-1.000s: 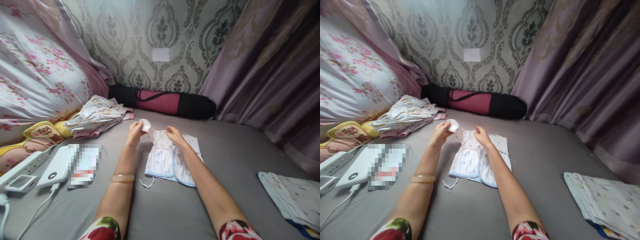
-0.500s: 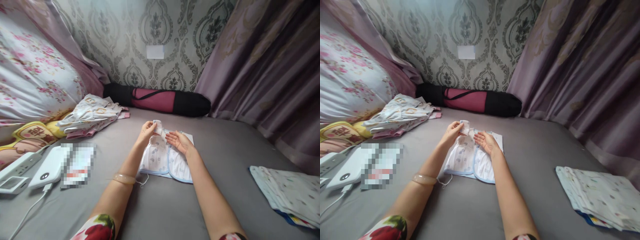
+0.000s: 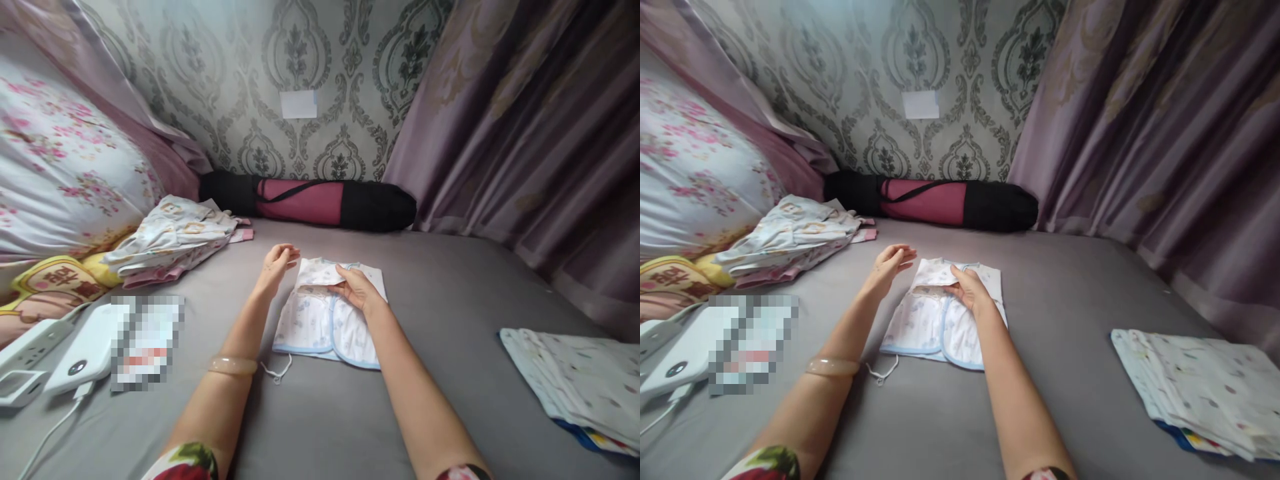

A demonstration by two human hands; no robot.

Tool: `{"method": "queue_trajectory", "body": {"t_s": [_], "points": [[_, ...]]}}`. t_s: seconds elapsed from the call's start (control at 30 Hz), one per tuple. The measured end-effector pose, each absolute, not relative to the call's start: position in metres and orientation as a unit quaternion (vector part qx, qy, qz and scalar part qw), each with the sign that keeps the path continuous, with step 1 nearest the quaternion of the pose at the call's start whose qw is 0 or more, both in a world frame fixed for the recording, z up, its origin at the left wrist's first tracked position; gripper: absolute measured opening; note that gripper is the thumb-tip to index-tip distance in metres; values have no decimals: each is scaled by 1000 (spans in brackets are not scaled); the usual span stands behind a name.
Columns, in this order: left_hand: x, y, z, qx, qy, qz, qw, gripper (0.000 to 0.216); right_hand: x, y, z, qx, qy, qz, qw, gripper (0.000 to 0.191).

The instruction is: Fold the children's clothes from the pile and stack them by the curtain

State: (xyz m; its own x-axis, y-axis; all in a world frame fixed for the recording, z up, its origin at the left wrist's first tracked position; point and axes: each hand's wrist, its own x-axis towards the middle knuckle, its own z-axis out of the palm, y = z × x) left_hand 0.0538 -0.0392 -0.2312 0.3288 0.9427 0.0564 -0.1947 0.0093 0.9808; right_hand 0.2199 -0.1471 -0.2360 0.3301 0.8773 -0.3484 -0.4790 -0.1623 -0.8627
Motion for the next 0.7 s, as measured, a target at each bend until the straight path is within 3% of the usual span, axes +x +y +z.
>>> {"method": "queue_trajectory", "body": {"t_s": [0.17, 0.37, 0.5, 0.7], "points": [[51, -36, -246, 588, 412, 435, 543, 19, 222, -145, -242, -579, -234, 473, 621, 8], [57, -40, -265, 724, 357, 348, 477, 43, 233, -141, -254, -664, -315, 346, 582, 22], [58, -41, -276, 831, 347, 227, 372, 65, 244, -141, -261, -726, -375, 261, 514, 43], [55, -39, -287, 882, 338, 148, 293, 64, 250, -150, -258, -841, -382, 150, 352, 54]]}}
